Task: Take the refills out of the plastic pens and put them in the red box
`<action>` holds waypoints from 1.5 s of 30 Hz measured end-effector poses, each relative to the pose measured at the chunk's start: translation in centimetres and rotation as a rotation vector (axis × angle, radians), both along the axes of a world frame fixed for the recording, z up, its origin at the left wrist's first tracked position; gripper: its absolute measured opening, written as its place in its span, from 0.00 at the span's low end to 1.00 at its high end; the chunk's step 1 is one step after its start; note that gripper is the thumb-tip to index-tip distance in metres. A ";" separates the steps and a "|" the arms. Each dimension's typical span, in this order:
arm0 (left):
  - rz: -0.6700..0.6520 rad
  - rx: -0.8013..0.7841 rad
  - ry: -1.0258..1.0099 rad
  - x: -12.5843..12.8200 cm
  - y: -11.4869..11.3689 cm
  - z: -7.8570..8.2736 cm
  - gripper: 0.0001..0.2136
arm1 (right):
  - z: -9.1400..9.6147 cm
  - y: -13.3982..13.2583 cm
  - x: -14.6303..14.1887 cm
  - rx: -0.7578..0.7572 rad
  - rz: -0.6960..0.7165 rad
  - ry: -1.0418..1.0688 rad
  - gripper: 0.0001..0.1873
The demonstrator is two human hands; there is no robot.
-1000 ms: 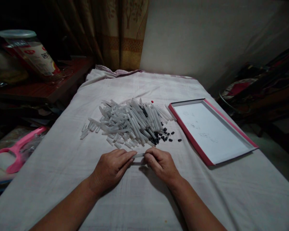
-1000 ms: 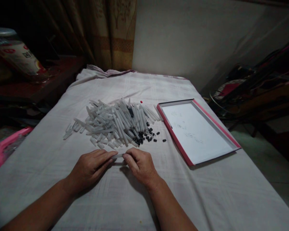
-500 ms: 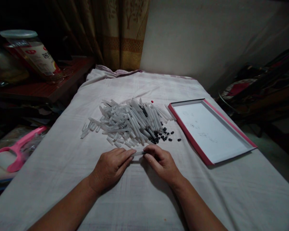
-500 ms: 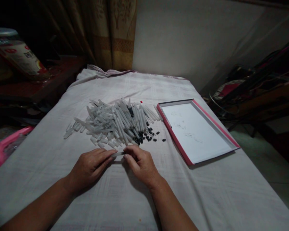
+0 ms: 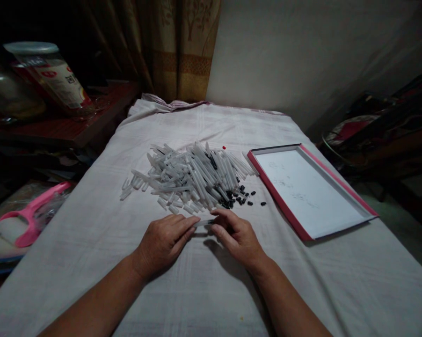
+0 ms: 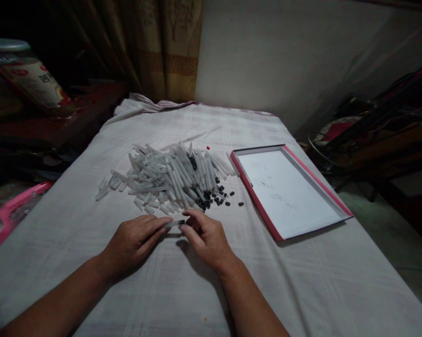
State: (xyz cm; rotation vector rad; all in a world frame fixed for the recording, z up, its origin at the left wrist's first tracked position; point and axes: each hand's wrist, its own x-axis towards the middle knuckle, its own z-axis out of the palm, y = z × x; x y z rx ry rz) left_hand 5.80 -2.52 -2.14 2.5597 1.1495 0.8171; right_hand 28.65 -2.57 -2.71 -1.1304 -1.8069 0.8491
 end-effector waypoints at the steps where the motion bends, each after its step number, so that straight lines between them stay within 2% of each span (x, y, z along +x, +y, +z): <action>1: 0.000 -0.002 -0.003 0.0 0.0 0.0 0.11 | 0.0 0.0 0.0 0.008 0.002 0.003 0.10; 4: -0.001 -0.001 -0.007 0.1 0.0 0.1 0.11 | 0.1 0.0 0.0 0.055 0.003 -0.015 0.08; 9: 0.009 -0.003 -0.007 0.1 0.0 0.2 0.11 | 0.2 0.0 0.0 0.031 -0.009 -0.036 0.08; 16: 0.015 -0.037 -0.015 -0.1 -0.1 0.6 0.14 | 0.2 0.0 0.2 0.083 -0.047 -0.016 0.08; 20: 0.043 -0.151 -0.065 -0.4 0.0 0.8 0.15 | 0.4 0.1 0.6 0.064 -0.118 0.022 0.08; 23: 0.063 -0.212 -0.104 -0.5 0.1 0.8 0.15 | 0.6 0.2 0.8 0.053 -0.099 0.009 0.07; 30: 0.104 -0.160 -0.159 -0.6 0.2 0.6 0.07 | 1.0 0.2 0.5 0.036 -0.028 -0.045 0.13; 37: 0.089 -0.185 -0.069 -1.0 0.3 0.6 0.14 | 0.8 0.1 0.8 -0.003 -0.109 0.063 0.12; 45: 0.137 -0.131 -0.246 -0.9 0.7 0.6 0.08 | 0.3 0.3 0.6 -0.110 -0.067 0.085 0.17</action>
